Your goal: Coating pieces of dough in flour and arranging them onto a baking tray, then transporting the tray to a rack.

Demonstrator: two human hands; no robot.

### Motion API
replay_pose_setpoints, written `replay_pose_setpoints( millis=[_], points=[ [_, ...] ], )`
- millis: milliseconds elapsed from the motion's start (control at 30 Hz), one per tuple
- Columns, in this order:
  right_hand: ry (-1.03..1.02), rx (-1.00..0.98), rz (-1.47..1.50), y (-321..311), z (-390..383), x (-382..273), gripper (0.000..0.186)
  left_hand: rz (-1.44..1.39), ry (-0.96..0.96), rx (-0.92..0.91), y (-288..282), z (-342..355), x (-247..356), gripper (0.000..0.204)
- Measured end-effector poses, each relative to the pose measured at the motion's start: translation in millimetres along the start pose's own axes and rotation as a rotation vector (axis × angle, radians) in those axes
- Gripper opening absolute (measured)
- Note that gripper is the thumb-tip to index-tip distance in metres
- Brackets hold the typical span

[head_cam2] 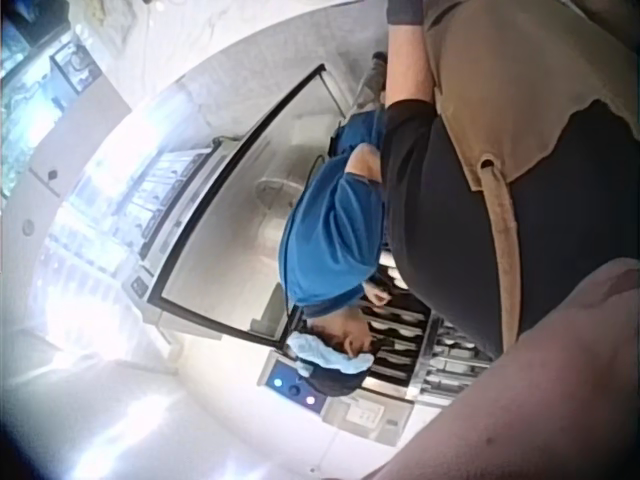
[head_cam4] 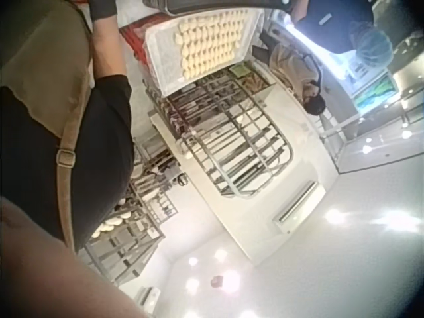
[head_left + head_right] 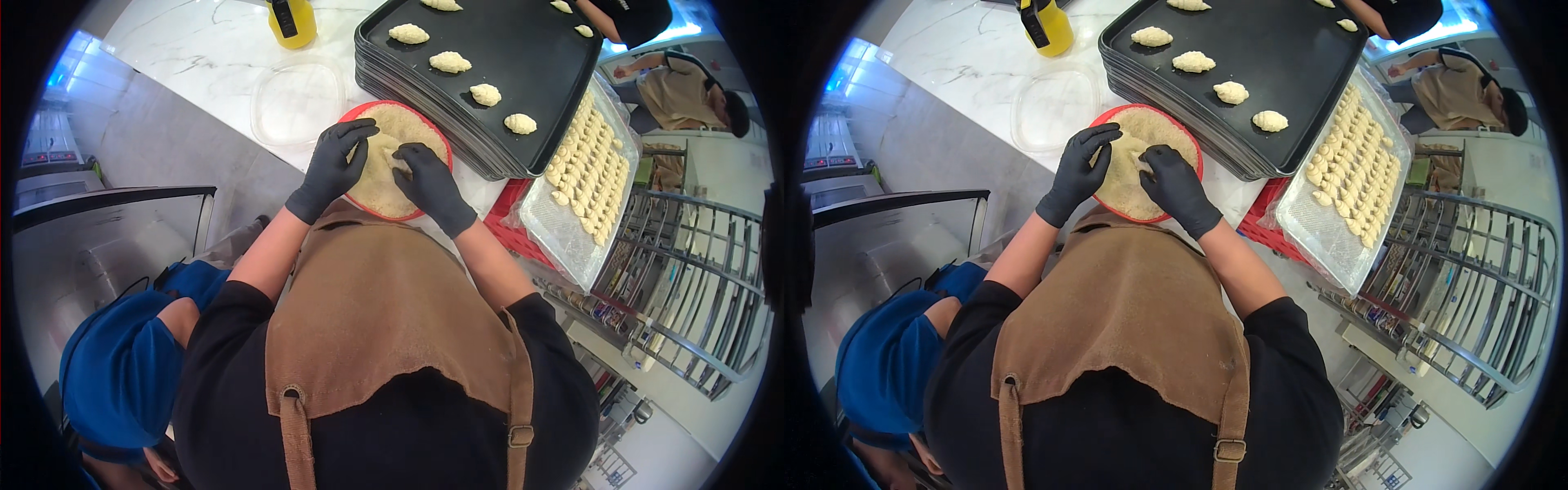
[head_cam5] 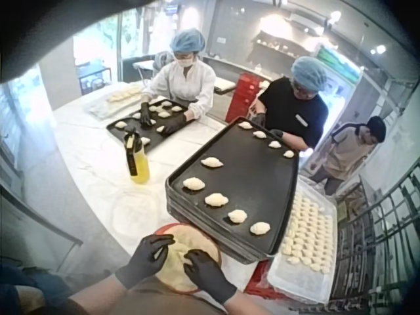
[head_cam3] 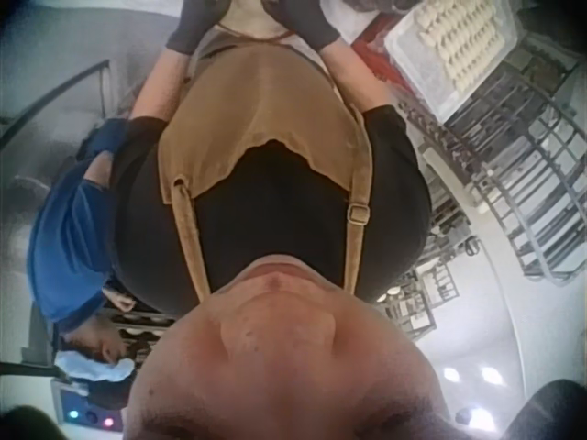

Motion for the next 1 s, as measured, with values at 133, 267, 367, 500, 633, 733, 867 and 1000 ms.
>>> replay_pose_setpoints(
  millis=[133,267,367,500,633,733,867,1000],
  points=[
    [0.244,-0.092,0.175,-14.0,11.3,-2.9,0.025,0.024,0.020,-0.008,0.0,-2.4,2.6,0.037],
    [0.557,-0.213,0.650,-24.2,18.7,11.9,0.021,0.094,0.028,-0.124,3.9,0.5,17.6,0.046],
    [0.723,-0.335,1.149,-31.9,18.0,13.6,0.027,0.233,0.037,-0.312,12.1,0.9,22.8,0.061],
    [0.745,-0.399,1.247,-32.4,14.9,18.3,0.026,0.321,-0.068,-0.320,17.3,1.5,24.0,0.061],
    [0.800,-0.442,1.321,-25.8,12.7,20.7,0.027,0.191,-0.085,-0.313,14.9,3.6,23.6,0.063],
    [0.789,-0.471,1.257,-28.8,14.1,14.9,0.029,0.050,-0.164,-0.362,12.9,4.2,17.2,0.057],
    [0.829,-0.461,1.080,-37.8,21.5,4.2,0.032,-0.097,-0.166,-0.265,8.1,6.4,22.6,0.042],
    [0.614,-0.347,0.778,-24.4,22.1,23.6,0.037,-0.133,-0.181,-0.140,-12.6,18.1,16.1,0.036]
  ],
)
Point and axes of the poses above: each hand's wrist, its own z-axis towards the middle knuckle, its own y-axis out of the palm, x = y × z, the point moved 1 cm from there along z, towards the middle knuckle, and after that the axes turned 15 degrees about -z, right-handed, at the moved point
